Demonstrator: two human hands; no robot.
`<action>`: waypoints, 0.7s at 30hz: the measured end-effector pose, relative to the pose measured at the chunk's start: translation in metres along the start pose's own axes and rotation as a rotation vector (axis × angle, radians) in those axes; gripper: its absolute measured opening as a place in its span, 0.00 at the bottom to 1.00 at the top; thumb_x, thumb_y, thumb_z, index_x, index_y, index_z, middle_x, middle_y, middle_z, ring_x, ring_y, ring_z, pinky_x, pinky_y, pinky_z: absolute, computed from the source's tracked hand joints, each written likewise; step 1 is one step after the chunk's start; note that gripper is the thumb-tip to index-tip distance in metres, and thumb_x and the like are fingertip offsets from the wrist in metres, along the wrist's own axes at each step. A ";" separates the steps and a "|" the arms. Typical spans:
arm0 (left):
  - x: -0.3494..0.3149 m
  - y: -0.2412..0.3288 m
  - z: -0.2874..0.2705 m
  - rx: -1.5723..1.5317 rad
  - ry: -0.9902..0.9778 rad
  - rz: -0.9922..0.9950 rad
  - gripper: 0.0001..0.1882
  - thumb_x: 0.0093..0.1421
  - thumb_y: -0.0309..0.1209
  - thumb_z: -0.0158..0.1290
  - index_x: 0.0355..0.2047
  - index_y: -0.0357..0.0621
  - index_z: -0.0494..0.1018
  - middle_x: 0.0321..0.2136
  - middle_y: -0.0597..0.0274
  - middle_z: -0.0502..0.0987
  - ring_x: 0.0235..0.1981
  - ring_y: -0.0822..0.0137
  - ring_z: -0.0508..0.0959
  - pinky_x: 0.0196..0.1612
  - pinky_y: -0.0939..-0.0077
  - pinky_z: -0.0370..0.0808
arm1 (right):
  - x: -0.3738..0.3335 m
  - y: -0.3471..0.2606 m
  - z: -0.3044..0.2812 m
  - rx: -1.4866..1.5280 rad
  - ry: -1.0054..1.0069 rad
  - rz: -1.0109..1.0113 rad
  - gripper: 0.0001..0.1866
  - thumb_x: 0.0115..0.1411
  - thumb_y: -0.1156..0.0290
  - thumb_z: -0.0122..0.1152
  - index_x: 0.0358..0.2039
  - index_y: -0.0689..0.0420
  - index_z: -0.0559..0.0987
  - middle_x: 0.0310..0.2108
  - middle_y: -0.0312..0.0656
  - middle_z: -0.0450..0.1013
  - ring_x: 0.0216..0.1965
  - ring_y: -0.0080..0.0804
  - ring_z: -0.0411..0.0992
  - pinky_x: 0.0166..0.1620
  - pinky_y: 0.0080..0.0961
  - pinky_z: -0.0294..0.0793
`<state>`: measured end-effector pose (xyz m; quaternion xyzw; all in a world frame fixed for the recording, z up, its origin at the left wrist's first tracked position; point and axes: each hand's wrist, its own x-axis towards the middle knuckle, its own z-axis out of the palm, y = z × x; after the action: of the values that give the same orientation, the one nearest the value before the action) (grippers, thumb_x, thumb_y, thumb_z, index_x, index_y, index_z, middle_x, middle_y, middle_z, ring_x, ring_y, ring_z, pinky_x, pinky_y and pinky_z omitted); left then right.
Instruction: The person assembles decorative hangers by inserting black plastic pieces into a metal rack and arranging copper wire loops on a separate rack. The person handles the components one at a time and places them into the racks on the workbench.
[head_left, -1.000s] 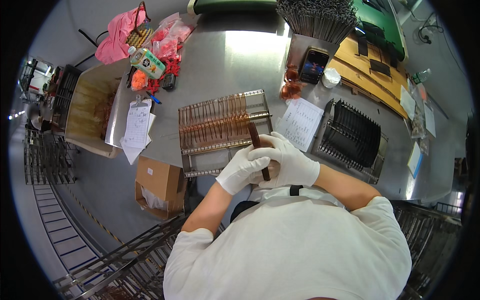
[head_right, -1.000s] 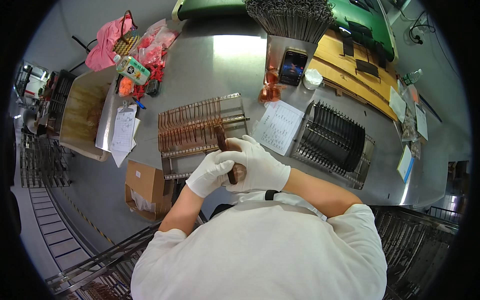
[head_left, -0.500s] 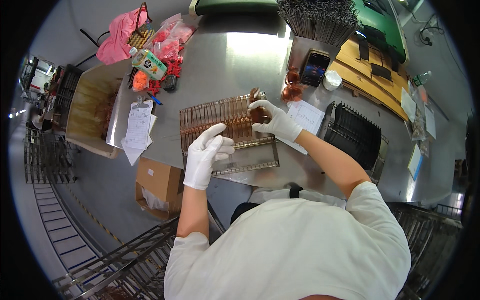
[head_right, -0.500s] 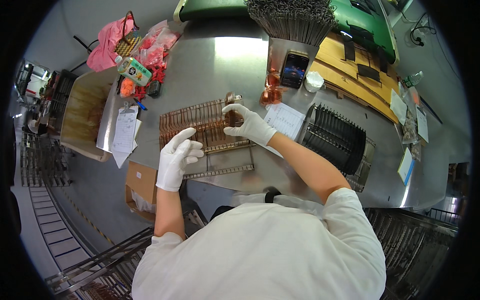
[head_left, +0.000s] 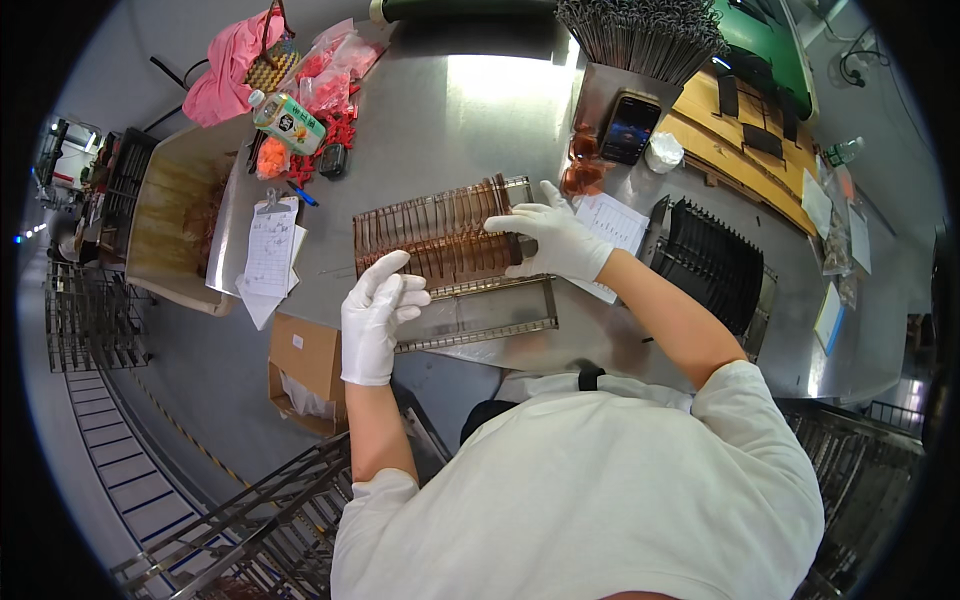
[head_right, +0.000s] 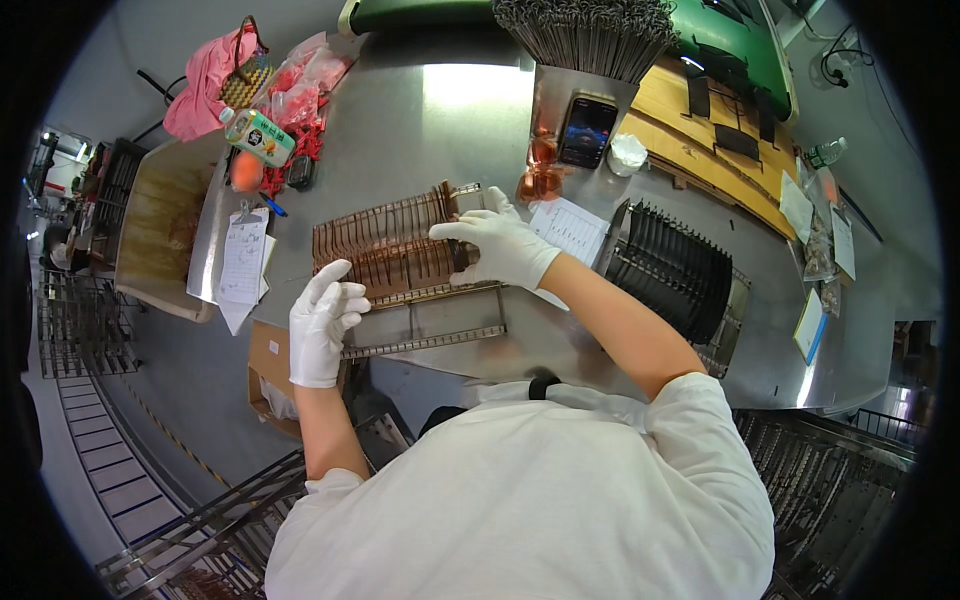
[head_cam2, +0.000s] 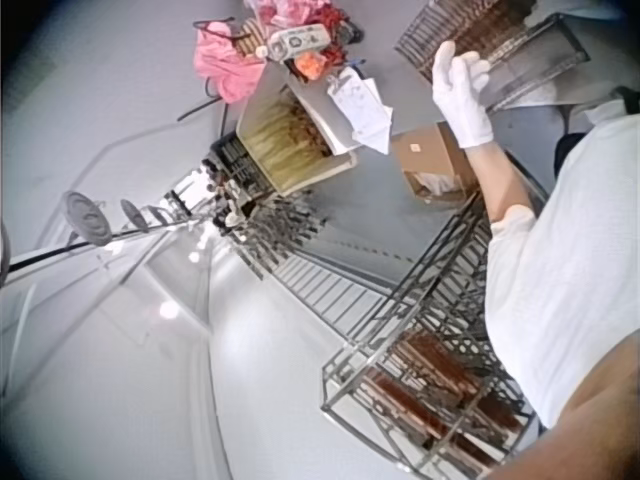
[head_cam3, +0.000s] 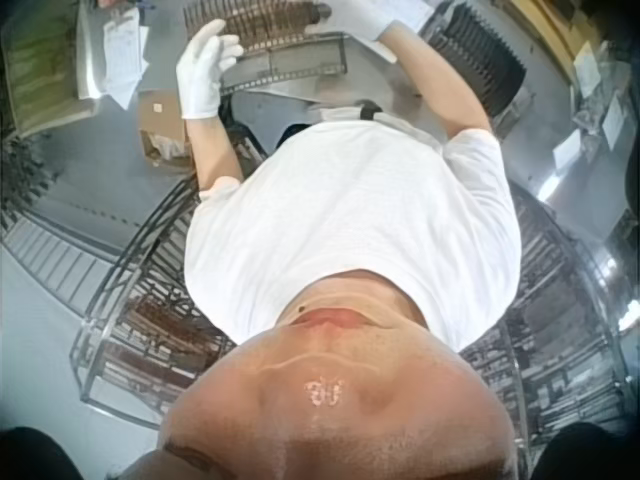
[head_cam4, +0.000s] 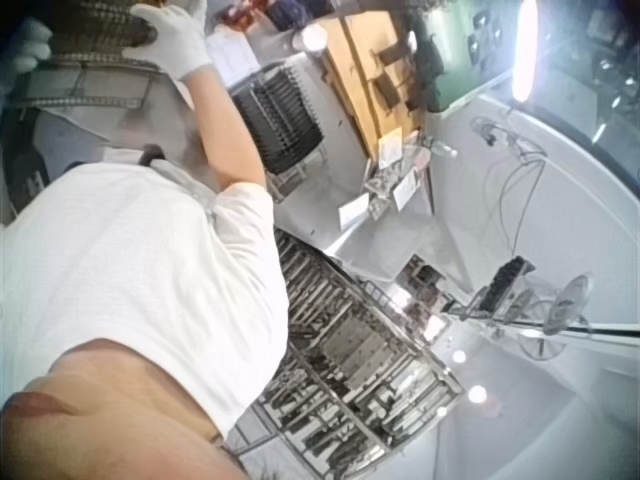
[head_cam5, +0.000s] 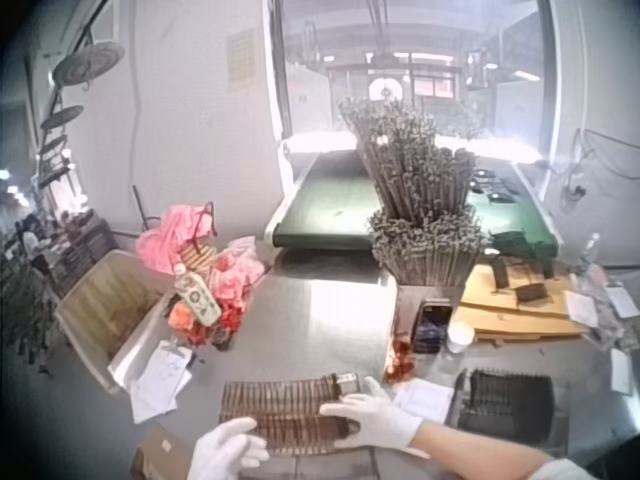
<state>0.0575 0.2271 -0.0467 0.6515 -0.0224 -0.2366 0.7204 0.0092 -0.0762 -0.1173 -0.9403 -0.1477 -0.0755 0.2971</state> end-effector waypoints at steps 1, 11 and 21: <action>0.000 0.000 -0.003 -0.001 0.011 0.002 0.21 0.71 0.32 0.54 0.61 0.35 0.71 0.39 0.55 0.83 0.34 0.71 0.84 0.33 0.86 0.77 | -0.003 0.001 -0.003 0.001 -0.009 0.013 0.38 0.48 0.58 0.79 0.61 0.40 0.75 0.46 0.36 0.78 0.53 0.34 0.76 0.74 0.64 0.41; -0.002 0.005 -0.037 -0.032 0.112 0.070 0.19 0.71 0.30 0.54 0.60 0.37 0.73 0.39 0.58 0.83 0.35 0.72 0.84 0.34 0.85 0.78 | -0.015 0.009 -0.023 -0.021 -0.090 0.097 0.44 0.51 0.53 0.77 0.68 0.40 0.69 0.54 0.42 0.78 0.61 0.40 0.72 0.74 0.62 0.43; -0.007 0.012 -0.068 -0.056 0.201 0.141 0.19 0.71 0.31 0.55 0.59 0.37 0.73 0.39 0.59 0.83 0.34 0.74 0.83 0.34 0.87 0.79 | -0.019 0.001 -0.045 -0.209 -0.169 0.231 0.54 0.49 0.38 0.73 0.72 0.49 0.64 0.65 0.58 0.63 0.67 0.55 0.60 0.71 0.53 0.52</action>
<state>0.0778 0.2930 -0.0434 0.6482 0.0108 -0.1196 0.7519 -0.0110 -0.1078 -0.0863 -0.9798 -0.0542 0.0236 0.1909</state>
